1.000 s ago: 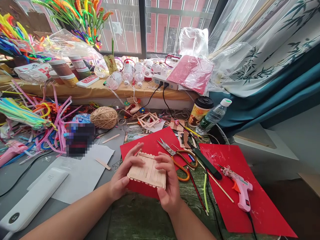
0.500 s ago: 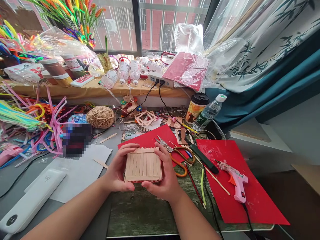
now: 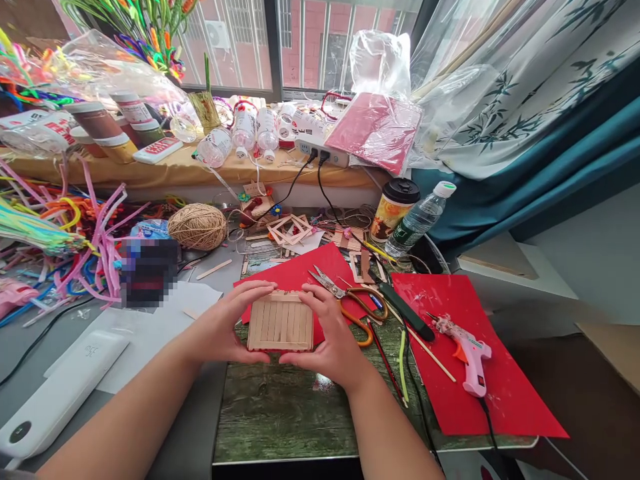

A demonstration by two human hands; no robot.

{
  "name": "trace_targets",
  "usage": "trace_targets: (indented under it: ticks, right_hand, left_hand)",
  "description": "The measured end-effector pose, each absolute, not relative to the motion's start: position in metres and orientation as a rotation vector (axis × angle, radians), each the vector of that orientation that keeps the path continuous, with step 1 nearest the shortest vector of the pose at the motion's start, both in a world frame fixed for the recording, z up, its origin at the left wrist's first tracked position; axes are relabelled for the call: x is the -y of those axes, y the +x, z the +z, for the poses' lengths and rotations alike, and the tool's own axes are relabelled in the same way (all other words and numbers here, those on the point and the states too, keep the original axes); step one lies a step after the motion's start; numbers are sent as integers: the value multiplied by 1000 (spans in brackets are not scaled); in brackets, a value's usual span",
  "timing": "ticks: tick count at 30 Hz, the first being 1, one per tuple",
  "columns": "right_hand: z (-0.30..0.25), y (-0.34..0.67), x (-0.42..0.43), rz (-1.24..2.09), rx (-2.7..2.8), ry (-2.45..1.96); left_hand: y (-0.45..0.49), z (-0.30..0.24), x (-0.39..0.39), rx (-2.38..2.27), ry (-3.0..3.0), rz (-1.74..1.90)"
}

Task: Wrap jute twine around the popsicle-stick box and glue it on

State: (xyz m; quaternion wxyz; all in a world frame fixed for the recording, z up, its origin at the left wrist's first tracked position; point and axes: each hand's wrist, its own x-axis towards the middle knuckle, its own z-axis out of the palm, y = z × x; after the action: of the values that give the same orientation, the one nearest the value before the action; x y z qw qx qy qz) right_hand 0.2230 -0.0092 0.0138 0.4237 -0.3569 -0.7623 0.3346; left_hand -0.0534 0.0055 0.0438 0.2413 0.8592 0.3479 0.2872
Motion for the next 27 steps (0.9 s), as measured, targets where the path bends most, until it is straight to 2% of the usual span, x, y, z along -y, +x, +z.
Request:
trace_targets:
  ticks: [6, 27]
  right_hand:
    - [12, 223, 7, 803, 2007, -934]
    - [10, 220, 9, 719, 2024, -931]
  left_hand:
    - [-54, 38, -9, -1037, 2337, 703]
    - [-50, 36, -8, -1003, 2393, 752]
